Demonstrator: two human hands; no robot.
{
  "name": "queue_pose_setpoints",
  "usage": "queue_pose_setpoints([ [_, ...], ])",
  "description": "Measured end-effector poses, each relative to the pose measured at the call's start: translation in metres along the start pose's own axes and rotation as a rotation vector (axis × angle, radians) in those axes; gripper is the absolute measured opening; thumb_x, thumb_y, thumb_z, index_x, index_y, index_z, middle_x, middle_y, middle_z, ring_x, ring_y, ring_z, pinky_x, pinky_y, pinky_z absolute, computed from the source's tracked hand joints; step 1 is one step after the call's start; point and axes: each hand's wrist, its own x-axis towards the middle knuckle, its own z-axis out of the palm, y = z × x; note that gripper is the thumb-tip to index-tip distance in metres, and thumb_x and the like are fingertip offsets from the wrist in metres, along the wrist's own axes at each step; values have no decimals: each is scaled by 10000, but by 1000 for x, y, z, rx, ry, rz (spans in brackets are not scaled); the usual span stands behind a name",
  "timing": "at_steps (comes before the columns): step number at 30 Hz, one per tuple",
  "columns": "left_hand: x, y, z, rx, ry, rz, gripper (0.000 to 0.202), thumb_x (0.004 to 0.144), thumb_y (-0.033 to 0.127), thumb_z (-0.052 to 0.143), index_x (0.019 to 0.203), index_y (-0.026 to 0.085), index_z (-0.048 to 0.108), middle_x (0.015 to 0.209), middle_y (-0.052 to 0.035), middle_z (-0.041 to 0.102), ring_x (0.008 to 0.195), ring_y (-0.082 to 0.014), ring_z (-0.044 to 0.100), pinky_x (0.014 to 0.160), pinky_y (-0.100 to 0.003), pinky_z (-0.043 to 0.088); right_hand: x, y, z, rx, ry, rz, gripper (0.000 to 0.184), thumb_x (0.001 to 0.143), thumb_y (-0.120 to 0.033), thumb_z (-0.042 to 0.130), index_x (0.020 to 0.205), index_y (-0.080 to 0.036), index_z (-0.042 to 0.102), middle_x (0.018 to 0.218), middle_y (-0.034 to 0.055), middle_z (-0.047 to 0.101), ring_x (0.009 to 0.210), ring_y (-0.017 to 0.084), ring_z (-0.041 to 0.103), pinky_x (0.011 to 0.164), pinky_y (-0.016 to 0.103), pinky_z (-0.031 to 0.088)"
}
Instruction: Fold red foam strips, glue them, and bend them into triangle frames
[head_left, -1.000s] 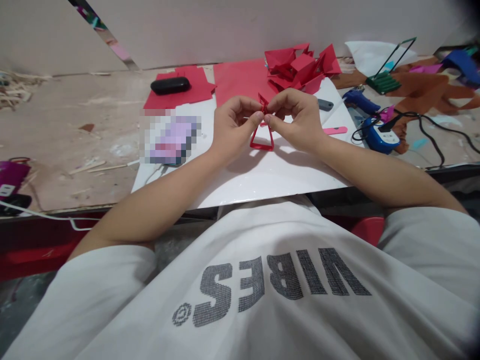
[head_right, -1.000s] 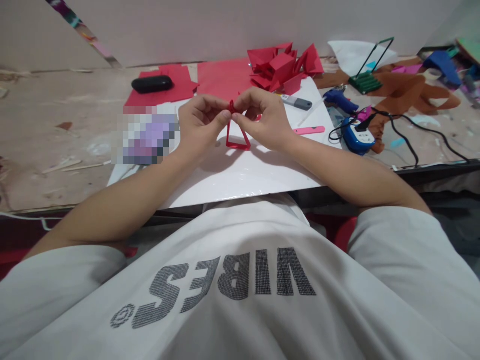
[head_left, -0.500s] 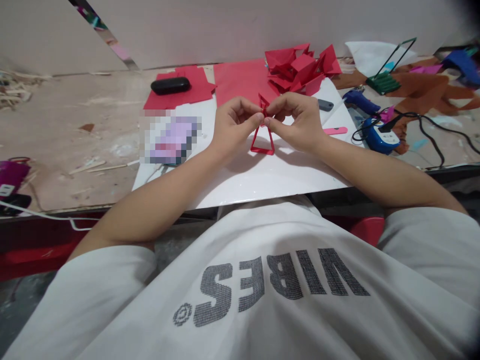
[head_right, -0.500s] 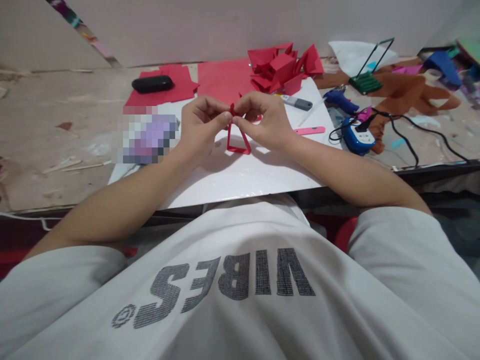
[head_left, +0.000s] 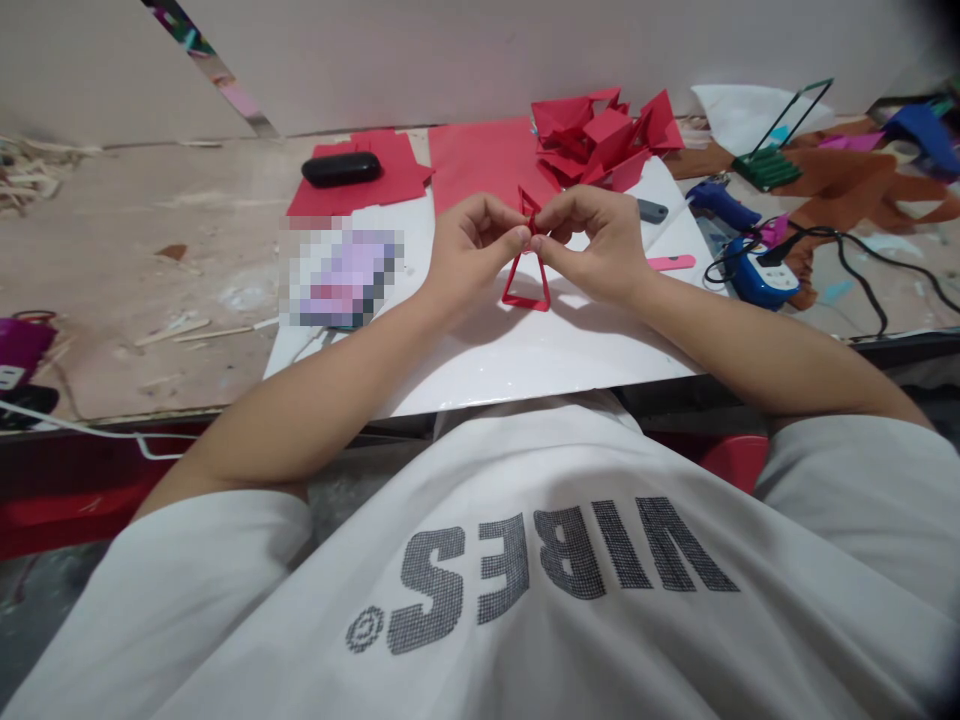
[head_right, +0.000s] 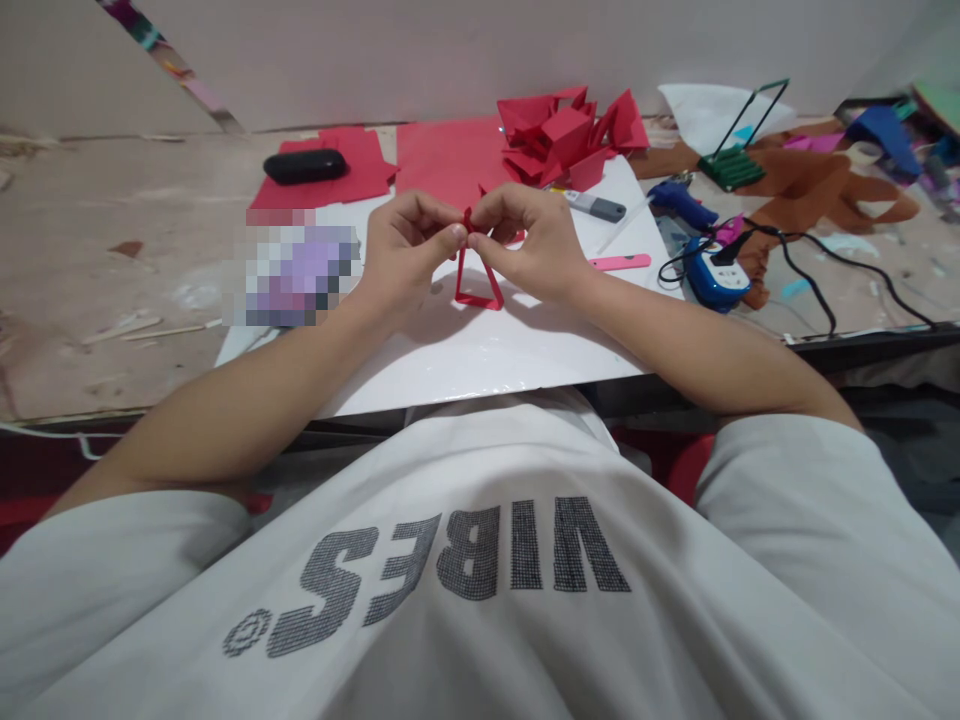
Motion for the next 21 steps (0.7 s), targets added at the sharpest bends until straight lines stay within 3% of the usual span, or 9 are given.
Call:
queue_pose_setpoints([
  [9, -1, 1, 3, -32, 20, -31, 491, 842, 626, 1014, 942, 275, 685, 895, -21, 748, 1029, -276, 827, 910, -465, 688, 1, -8, -1, 41, 4, 35, 469, 892, -726, 904, 950, -316, 684, 934, 44, 791, 935, 302, 765, 944, 580, 712],
  [17, 0, 6, 3, -27, -28, 3, 505, 846, 679, 996, 936, 272, 711, 916, -38, 764, 919, -244, 798, 883, -487, 676, 2, 4, -2, 95, -41, 32, 529, 781, -738, 991, 966, -346, 688, 974, 49, 811, 1005, 293, 724, 987, 558, 685],
  [21, -1, 5, 3, -27, 15, -58, 471, 850, 600, 1018, 936, 274, 690, 901, -32, 743, 1015, -275, 816, 928, -478, 683, 3, 3, -2, 90, -48, 21, 506, 815, -725, 970, 974, -345, 675, 975, 54, 807, 1050, 303, 737, 1001, 564, 681],
])
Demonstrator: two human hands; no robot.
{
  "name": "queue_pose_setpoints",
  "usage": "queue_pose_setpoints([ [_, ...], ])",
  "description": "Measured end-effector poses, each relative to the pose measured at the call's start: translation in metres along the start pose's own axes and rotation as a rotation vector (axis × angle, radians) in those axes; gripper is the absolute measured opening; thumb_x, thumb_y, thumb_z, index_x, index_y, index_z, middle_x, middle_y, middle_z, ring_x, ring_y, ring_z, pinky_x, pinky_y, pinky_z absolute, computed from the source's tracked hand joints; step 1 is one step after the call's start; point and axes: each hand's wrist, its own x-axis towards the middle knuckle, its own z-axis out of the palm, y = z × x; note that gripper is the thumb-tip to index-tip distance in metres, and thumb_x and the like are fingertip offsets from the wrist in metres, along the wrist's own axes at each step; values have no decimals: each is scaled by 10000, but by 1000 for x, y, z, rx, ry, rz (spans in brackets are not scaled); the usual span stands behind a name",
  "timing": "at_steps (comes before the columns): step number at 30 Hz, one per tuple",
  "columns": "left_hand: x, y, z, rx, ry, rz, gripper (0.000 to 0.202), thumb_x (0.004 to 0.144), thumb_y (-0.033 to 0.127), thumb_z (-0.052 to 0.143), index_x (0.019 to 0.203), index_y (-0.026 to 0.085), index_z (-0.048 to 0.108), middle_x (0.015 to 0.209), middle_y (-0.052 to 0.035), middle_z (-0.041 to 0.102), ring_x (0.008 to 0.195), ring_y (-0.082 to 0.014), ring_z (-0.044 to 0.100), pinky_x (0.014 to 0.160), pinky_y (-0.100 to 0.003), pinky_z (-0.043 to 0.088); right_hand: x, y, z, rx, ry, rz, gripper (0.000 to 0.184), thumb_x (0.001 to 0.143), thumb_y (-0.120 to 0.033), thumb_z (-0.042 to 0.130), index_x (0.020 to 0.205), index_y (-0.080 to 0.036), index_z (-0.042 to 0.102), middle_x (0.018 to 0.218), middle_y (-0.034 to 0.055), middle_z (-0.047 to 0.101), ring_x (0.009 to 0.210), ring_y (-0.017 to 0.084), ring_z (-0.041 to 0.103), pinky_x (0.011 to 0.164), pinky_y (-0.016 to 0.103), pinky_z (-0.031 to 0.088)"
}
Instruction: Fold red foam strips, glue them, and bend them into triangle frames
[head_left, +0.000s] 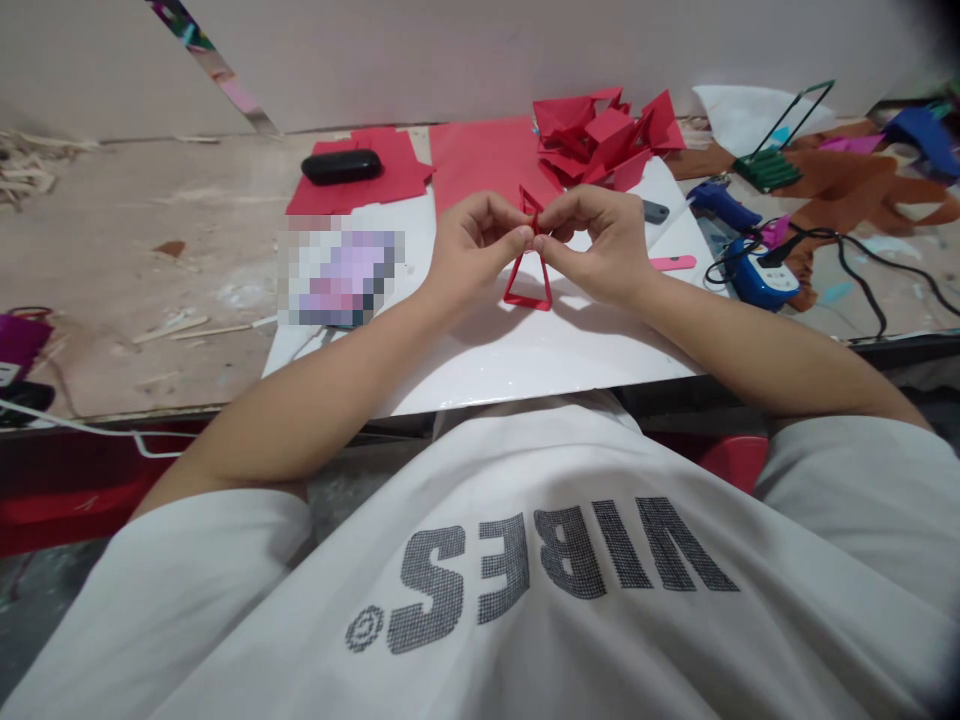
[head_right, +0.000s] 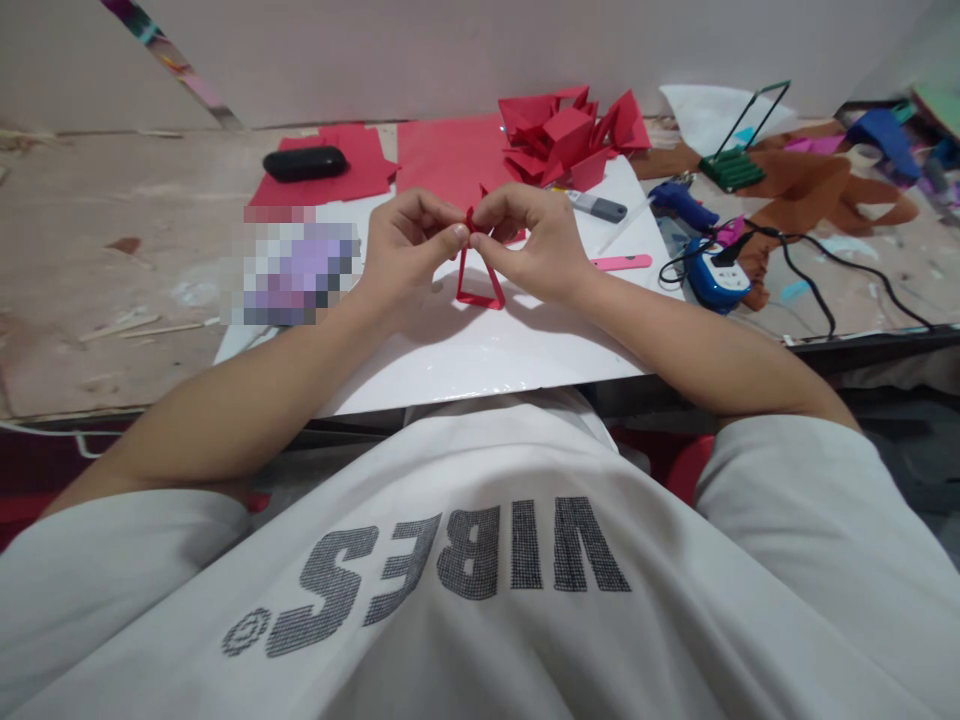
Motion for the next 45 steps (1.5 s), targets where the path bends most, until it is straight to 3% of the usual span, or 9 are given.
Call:
queue_pose_setpoints([
  [7, 0, 0, 1, -8, -11, 12, 458, 847, 581, 1025, 919, 274, 693, 888, -22, 747, 1029, -270, 825, 949, -464, 695, -1, -9, 3, -59, 67, -54, 479, 886, -730, 898, 945, -305, 684, 898, 35, 773, 865, 280, 748, 903, 555, 706],
  [13, 0, 6, 3, -27, 8, -37, 419, 856, 484, 1031, 901, 273, 672, 841, -11, 721, 1000, -265, 822, 951, -467, 690, -2, -11, 1, -66, 59, -15, 474, 892, -706, 922, 975, -307, 681, 908, 39, 763, 940, 296, 768, 936, 541, 717],
  [22, -1, 3, 2, -24, -7, 30, 482, 845, 627, 1011, 933, 268, 700, 862, -18, 741, 916, -243, 810, 868, -444, 684, -1, -9, 2, -39, 61, -19, 461, 901, -718, 914, 967, -315, 701, 933, 49, 777, 920, 290, 765, 943, 549, 716],
  [27, 1, -2, -1, -21, -24, 66, 488, 854, 667, 1002, 990, 287, 728, 909, 0, 779, 936, -201, 799, 883, -430, 682, -1, -13, 1, -28, 30, -61, 545, 930, -832, 818, 987, -302, 708, 923, 42, 787, 837, 261, 764, 851, 502, 702],
  [30, 1, -3, -1, -26, -17, 81, 492, 862, 697, 981, 1016, 288, 755, 936, 4, 786, 925, -204, 813, 883, -441, 695, -1, -15, 0, -10, 24, -12, 576, 937, -881, 780, 999, -316, 687, 913, 41, 769, 874, 285, 774, 854, 525, 703],
  [33, 0, -1, 1, -14, 5, 43, 481, 870, 692, 970, 1027, 283, 772, 937, -13, 784, 967, -252, 841, 901, -454, 705, 2, -13, 1, 52, 30, 43, 600, 882, -883, 845, 992, -323, 658, 919, 41, 760, 899, 290, 768, 852, 531, 707],
  [39, -2, 3, 3, -27, 0, 16, 384, 905, 589, 972, 992, 259, 797, 915, -34, 786, 918, -254, 836, 886, -449, 704, 13, -5, 3, 231, 19, 89, 775, 615, -840, 1042, 990, -320, 607, 827, -14, 748, 760, 217, 710, 734, 445, 672],
  [45, -5, 8, 5, -75, -44, -75, 396, 917, 602, 960, 996, 277, 749, 873, -32, 787, 962, -284, 852, 874, -455, 707, 12, -4, 2, 231, -7, 101, 725, 648, -857, 1018, 1001, -334, 661, 887, 11, 807, 800, 235, 723, 780, 494, 662],
])
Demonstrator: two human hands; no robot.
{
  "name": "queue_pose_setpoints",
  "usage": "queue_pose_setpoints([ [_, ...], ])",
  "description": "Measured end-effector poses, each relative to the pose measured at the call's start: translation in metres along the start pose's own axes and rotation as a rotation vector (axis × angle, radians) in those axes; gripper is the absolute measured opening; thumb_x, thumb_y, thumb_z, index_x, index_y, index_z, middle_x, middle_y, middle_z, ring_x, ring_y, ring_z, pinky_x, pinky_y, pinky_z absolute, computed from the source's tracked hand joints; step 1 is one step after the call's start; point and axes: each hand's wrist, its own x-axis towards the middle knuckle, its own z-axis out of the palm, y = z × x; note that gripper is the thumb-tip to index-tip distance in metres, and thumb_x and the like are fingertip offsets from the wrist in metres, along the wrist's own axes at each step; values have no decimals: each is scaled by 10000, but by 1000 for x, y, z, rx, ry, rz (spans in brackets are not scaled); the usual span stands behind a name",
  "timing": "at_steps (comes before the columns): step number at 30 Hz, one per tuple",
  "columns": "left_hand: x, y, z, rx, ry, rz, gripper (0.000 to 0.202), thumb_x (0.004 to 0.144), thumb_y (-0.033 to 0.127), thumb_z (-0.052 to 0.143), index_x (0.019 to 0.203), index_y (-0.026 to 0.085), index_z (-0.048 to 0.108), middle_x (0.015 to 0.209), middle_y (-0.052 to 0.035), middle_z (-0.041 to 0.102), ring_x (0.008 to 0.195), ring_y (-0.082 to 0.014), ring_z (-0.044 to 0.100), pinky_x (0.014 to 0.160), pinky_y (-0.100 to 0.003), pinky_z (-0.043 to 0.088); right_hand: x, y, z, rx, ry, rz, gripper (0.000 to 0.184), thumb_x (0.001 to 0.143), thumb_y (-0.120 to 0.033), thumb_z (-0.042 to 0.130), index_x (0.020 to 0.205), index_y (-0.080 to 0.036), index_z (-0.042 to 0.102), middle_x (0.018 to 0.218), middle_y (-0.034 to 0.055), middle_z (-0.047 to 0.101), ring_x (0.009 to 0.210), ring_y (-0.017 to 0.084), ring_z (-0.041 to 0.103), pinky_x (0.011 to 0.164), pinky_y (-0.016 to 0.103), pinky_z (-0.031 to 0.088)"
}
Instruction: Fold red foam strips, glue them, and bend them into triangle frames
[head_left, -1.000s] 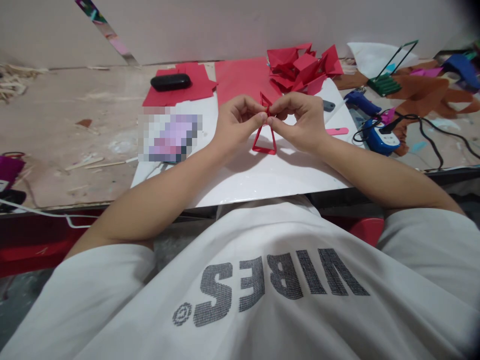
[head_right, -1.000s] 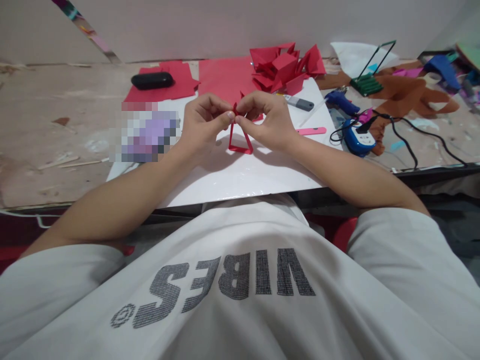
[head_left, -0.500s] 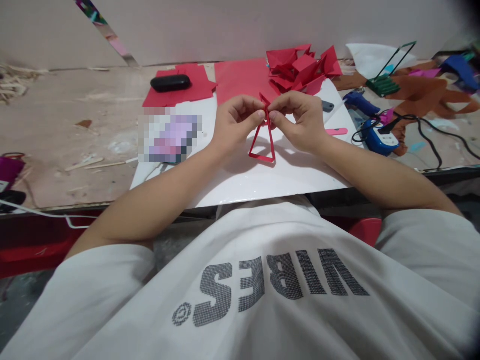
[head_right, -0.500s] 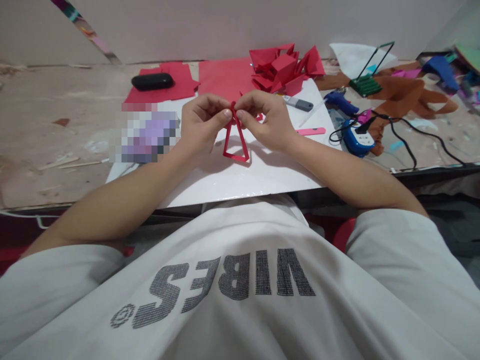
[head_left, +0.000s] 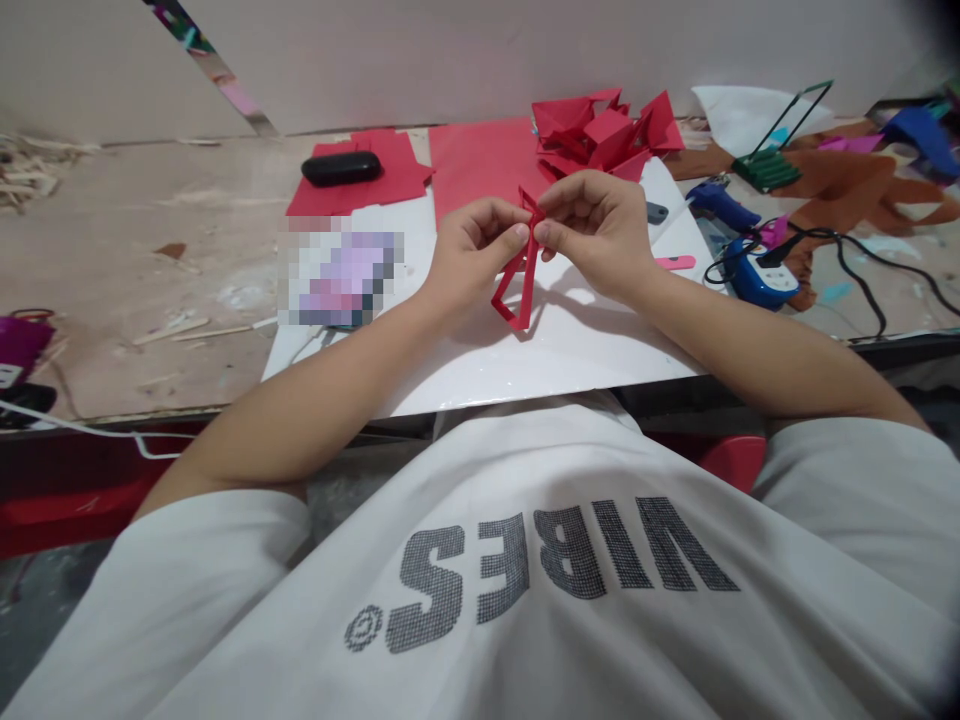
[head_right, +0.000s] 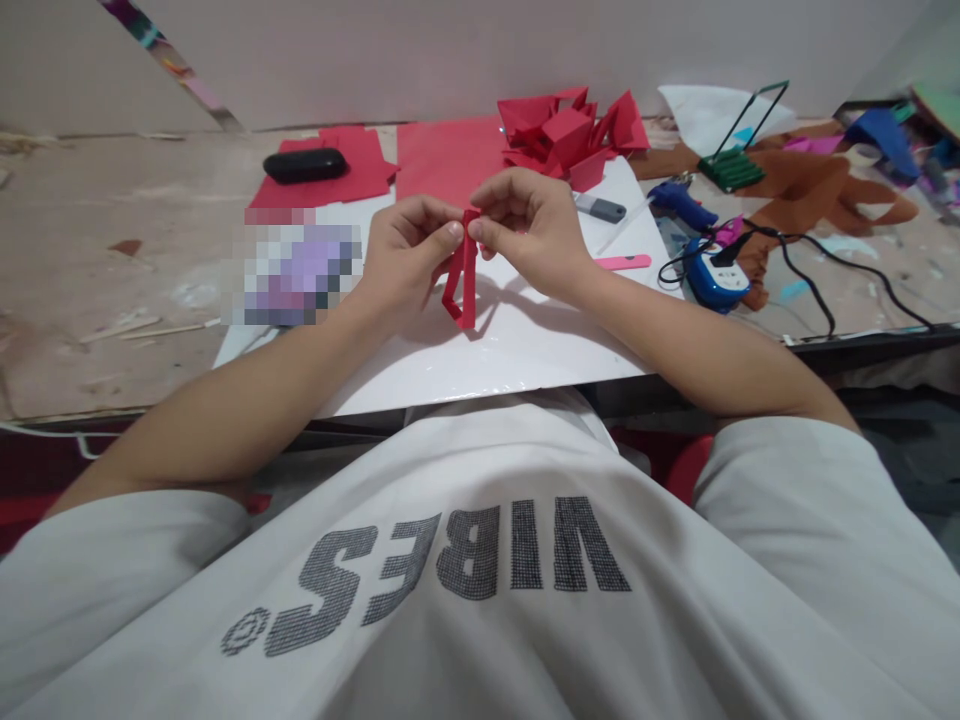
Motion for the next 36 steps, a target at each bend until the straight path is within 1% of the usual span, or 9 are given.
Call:
queue_pose_setpoints([
  [3, -2, 1, -2, 10, -26, -23, 446, 911, 661, 945, 1006, 283, 730, 882, -30, 794, 896, -263, 844, 788, -414, 705, -1, 1, 0, -2, 5, -6, 712, 681, -865, 1000, 982, -314, 665, 876, 23, 803, 786, 231, 733, 784, 485, 674],
  [7, -2, -1, -5, 134, -76, 52, 444, 996, 714, 833, 1038, 287, 720, 883, -11, 771, 847, -227, 830, 697, -357, 671, -3, -5, 3, 26, 31, 12, 673, 677, -817, 1024, 959, -318, 670, 826, 4, 776, 736, 244, 741, 753, 485, 703],
  [10, -2, -1, -4, 232, -78, 69, 398, 1080, 683, 736, 1065, 286, 706, 891, -4, 750, 851, -211, 822, 688, -340, 648, -7, -12, 5, 57, 62, 47, 602, 714, -753, 1033, 960, -325, 689, 837, -1, 777, 731, 254, 744, 762, 501, 717],
  [13, -2, 1, -3, 263, -69, 28, 348, 1100, 617, 732, 1054, 274, 691, 894, -6, 751, 833, -199, 807, 673, -327, 631, -7, -14, 5, 68, 37, 46, 565, 730, -699, 1046, 959, -321, 694, 838, -3, 781, 709, 238, 723, 755, 482, 709],
  [19, -1, 2, -3, 281, -66, 18, 323, 1104, 574, 732, 1036, 265, 666, 900, -13, 753, 786, -183, 781, 633, -305, 597, -7, 0, 1, -5, -6, -21, 458, 868, -696, 946, 1030, -316, 749, 859, 10, 794, 767, 236, 717, 762, 445, 685],
  [25, -1, 3, -4, 207, -85, -42, 314, 1068, 521, 756, 975, 257, 613, 877, -6, 716, 708, -138, 694, 571, -264, 537, -10, 2, -4, -164, -96, -146, 374, 1005, -634, 837, 1102, -278, 775, 762, 13, 749, 786, 223, 710, 752, 384, 641],
  [28, 1, 3, -5, 214, -97, -55, 359, 1062, 547, 760, 944, 258, 585, 829, 1, 682, 695, -135, 673, 579, -266, 538, -11, -1, -7, -261, -67, -190, 323, 1045, -591, 800, 1077, -272, 766, 809, 27, 756, 789, 214, 714, 748, 367, 642],
  [31, 3, 2, -7, 229, -118, -36, 390, 1053, 570, 770, 919, 253, 587, 807, 2, 662, 697, -141, 674, 589, -276, 544, -11, -5, -9, -366, -3, -209, 345, 1026, -598, 815, 982, -263, 749, 859, 46, 769, 808, 227, 719, 780, 385, 657],
  [36, 2, 9, -12, 357, -149, 87, 340, 993, 512, 856, 973, 249, 642, 902, -24, 711, 814, -179, 734, 709, -338, 620, -11, -6, -14, -453, -15, -271, 373, 1042, -608, 796, 955, -249, 745, 858, 51, 742, 825, 232, 705, 856, 417, 662],
])
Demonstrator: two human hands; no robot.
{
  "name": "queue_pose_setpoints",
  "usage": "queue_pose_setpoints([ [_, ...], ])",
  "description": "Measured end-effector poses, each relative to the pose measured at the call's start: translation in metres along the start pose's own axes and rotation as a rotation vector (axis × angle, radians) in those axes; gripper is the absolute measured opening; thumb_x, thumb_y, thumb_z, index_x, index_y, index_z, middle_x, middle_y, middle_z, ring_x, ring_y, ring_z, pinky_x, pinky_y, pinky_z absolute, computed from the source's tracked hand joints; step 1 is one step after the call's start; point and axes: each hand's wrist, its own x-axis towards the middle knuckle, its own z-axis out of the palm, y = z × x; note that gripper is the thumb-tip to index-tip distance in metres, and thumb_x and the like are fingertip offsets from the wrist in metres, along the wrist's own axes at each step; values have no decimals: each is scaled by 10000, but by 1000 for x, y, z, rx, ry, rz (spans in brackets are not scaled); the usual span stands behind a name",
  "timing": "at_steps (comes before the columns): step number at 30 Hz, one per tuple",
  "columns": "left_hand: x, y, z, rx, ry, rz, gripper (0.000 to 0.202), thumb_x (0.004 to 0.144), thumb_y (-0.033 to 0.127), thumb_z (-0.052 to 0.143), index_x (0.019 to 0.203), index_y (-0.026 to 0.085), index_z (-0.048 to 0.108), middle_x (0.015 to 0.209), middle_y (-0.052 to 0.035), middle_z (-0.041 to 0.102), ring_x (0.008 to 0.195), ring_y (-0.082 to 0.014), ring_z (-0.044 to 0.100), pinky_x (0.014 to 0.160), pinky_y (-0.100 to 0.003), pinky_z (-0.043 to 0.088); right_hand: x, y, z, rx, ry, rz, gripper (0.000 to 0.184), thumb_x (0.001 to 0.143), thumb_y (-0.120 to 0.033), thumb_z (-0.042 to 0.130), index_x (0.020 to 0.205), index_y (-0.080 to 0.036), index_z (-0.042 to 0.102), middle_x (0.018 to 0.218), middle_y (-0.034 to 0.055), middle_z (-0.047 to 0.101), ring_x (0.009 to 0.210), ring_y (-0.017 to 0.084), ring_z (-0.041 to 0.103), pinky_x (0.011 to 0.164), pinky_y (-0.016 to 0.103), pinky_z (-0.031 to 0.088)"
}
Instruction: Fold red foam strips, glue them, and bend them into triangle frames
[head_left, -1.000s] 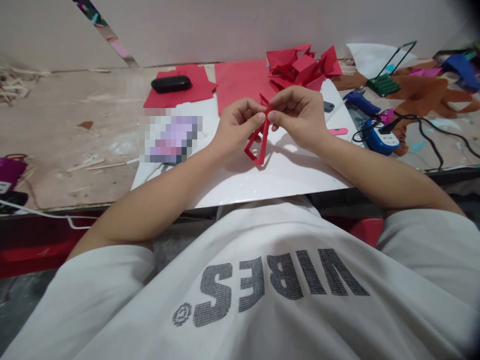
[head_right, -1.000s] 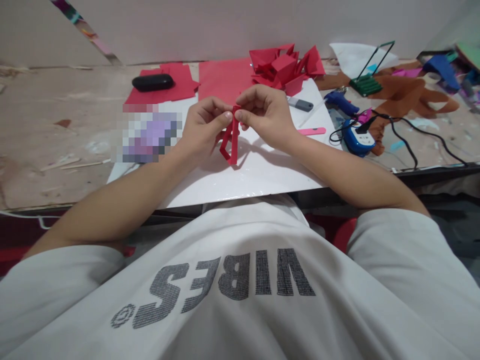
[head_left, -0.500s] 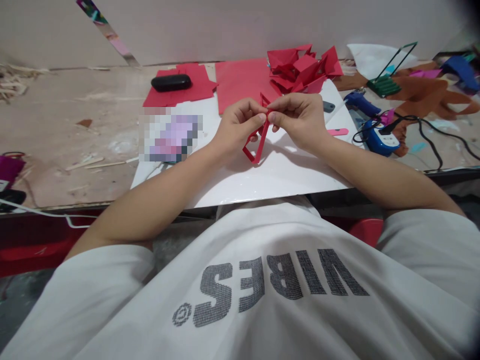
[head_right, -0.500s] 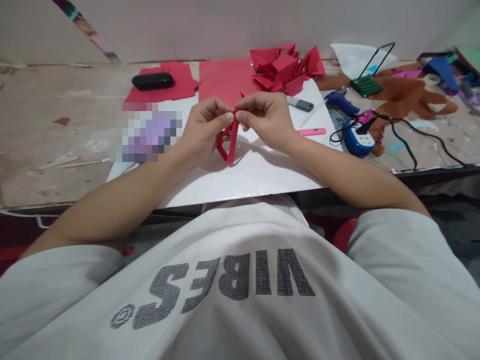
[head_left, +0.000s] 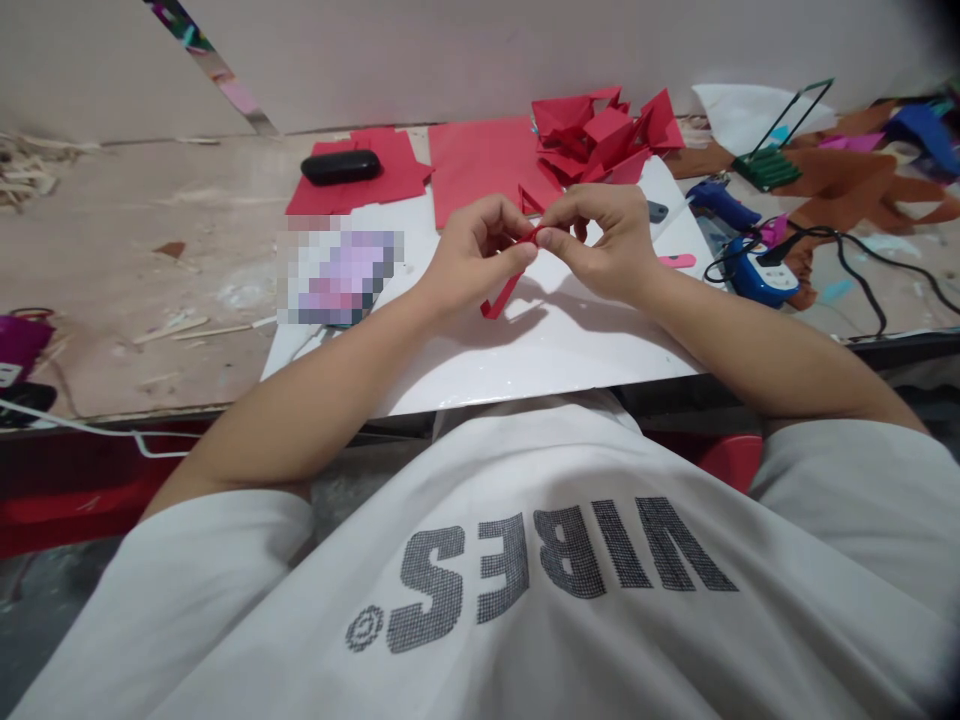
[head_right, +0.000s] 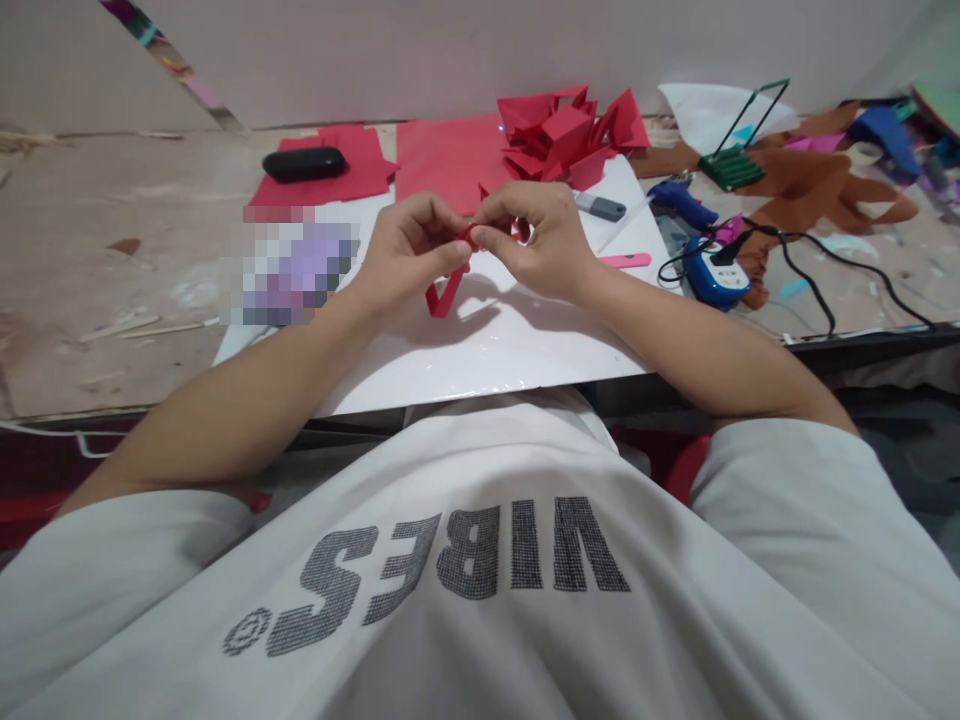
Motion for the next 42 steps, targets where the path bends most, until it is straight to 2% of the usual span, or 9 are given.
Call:
queue_pose_setpoints([
  [3, -2, 3, -3, 119, 1, 54, 305, 957, 442, 892, 1009, 248, 662, 912, -31, 714, 876, -208, 752, 778, -379, 643, -1, 2, -1, -19, -29, -27, 390, 1076, -625, 744, 978, -247, 746, 857, 51, 721, 826, 230, 695, 874, 430, 659],
  [8, -3, 8, -6, 285, 21, 91, 198, 973, 355, 824, 959, 237, 666, 873, -31, 701, 865, -218, 741, 808, -412, 644, -2, 1, -5, -60, -86, -68, 376, 1079, -617, 737, 1005, -248, 748, 849, 44, 715, 798, 220, 672, 872, 431, 654],
  [15, -5, 25, -10, 424, -66, 106, 144, 889, 301, 813, 950, 228, 705, 856, -24, 747, 814, -195, 714, 790, -370, 629, 0, -4, -19, -125, -230, -127, 237, 1063, -487, 766, 1004, -256, 769, 891, 49, 760, 847, 230, 715, 876, 411, 644],
  [21, -3, 30, -15, 411, -101, 113, 102, 827, 251, 790, 913, 239, 736, 855, -25, 767, 783, -192, 701, 779, -360, 609, 6, -4, -29, -134, -291, -173, 221, 1053, -490, 771, 984, -280, 768, 911, 52, 775, 878, 249, 741, 855, 416, 642],
  [27, -2, 26, -18, 358, -30, 99, 101, 833, 257, 817, 882, 245, 729, 823, -20, 750, 786, -192, 691, 783, -360, 607, 9, 0, -31, -144, -243, -138, 287, 1032, -553, 773, 980, -272, 745, 862, 59, 745, 851, 260, 724, 817, 416, 643],
  [32, -4, 27, -13, 386, -62, 121, 80, 849, 256, 803, 913, 236, 759, 877, -32, 789, 811, -191, 716, 804, -350, 617, 8, 1, -27, -120, -248, -140, 326, 1039, -596, 757, 995, -274, 729, 860, 54, 724, 812, 243, 683, 796, 405, 623],
  [42, -7, 28, -10, 383, -91, 161, 84, 815, 269, 802, 862, 262, 732, 884, -39, 788, 814, -215, 717, 815, -385, 634, 2, 2, -21, -91, -271, -196, 243, 1035, -504, 769, 1010, -264, 744, 855, 43, 720, 779, 213, 671, 750, 361, 588],
])
